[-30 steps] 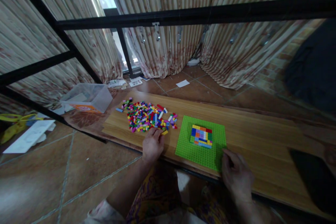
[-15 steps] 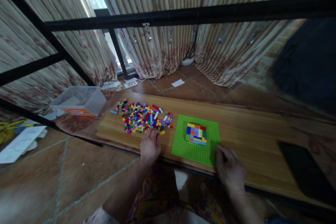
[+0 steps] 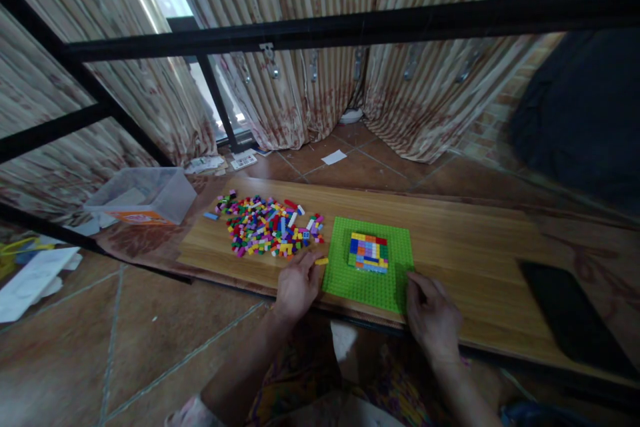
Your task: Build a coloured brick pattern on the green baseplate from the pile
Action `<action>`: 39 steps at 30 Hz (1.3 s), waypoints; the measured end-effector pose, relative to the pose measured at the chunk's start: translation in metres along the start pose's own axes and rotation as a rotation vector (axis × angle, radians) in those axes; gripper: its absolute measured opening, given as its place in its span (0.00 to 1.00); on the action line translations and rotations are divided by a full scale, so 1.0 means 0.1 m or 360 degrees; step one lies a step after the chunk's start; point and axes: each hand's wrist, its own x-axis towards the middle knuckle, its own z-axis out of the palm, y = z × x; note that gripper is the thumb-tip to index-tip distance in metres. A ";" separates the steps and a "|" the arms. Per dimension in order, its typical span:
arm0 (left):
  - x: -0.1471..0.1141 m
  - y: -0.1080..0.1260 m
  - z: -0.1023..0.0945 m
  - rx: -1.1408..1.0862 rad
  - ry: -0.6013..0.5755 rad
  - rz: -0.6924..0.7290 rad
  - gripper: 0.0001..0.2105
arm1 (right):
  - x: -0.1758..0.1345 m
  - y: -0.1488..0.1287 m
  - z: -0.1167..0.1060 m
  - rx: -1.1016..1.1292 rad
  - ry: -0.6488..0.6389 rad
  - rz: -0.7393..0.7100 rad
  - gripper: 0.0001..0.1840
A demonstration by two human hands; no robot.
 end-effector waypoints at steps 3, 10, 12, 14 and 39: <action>0.01 -0.03 -0.01 0.0123 -0.0017 0.0026 0.13 | 0.00 0.00 0.00 -0.0001 0.0002 -0.0007 0.18; 0.00 -0.04 0.02 0.0200 -0.0030 0.0059 0.10 | -0.02 0.03 -0.01 0.0019 -0.0013 -0.0005 0.20; 0.00 -0.04 0.04 0.0214 -0.0040 0.0048 0.09 | -0.03 0.05 -0.01 -0.0011 -0.0041 0.0011 0.22; 0.00 -0.05 0.04 0.0230 -0.0045 0.0016 0.09 | -0.04 0.05 -0.02 -0.0039 -0.0065 0.0016 0.23; -0.08 -0.41 0.05 0.0103 0.0305 0.0158 0.09 | -0.06 0.20 0.02 -0.0179 -0.0056 -0.0016 0.24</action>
